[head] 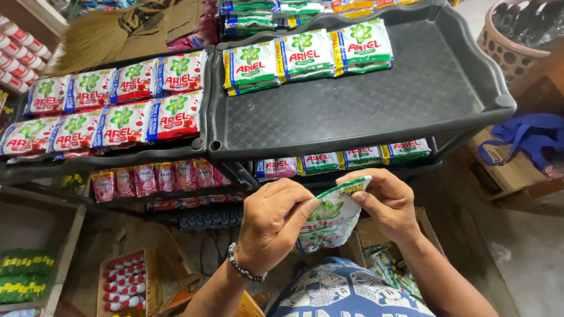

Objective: The person organizes detergent packets by hand, taking them from a cardboard box on the floor and placing them onto a black plastic shelf.

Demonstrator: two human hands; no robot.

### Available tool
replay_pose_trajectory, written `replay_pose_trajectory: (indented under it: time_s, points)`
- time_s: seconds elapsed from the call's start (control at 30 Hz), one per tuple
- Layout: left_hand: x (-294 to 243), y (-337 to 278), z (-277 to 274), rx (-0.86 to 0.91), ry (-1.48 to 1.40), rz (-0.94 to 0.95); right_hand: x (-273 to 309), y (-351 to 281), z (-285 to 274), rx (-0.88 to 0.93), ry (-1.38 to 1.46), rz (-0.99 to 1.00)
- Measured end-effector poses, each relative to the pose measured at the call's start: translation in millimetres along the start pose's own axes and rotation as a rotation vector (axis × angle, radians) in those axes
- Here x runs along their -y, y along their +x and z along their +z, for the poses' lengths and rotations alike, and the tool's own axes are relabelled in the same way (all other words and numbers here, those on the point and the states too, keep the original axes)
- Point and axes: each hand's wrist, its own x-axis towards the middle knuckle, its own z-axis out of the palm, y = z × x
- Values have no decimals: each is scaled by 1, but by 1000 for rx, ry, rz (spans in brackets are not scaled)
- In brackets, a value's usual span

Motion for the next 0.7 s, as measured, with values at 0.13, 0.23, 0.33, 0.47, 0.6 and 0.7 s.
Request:
replay_pose_trajectory:
  time_s: [0.13, 0.23, 0.33, 0.47, 0.6, 0.7]
  points:
    - [-2, 0, -1, 12, -17, -5, 7, 0, 9, -34, -31, -41]
    - [-2, -1, -1, 18, -10, -11, 10, 1, 12, -16, 35, -29]
    - [-1, -2, -1, 7, -15, -28, 16, 4, 14, 1, 44, -18]
    - [1, -3, -1, -3, -7, -19, 22, 10, 17, 29, 231, -23]
    - [3, -3, -1, -20, -13, -28, 20, 24, 11, 209, 119, -85]
    - [5, -4, -2, -26, -47, -43, 16, 32, 15, 295, -27, 95]
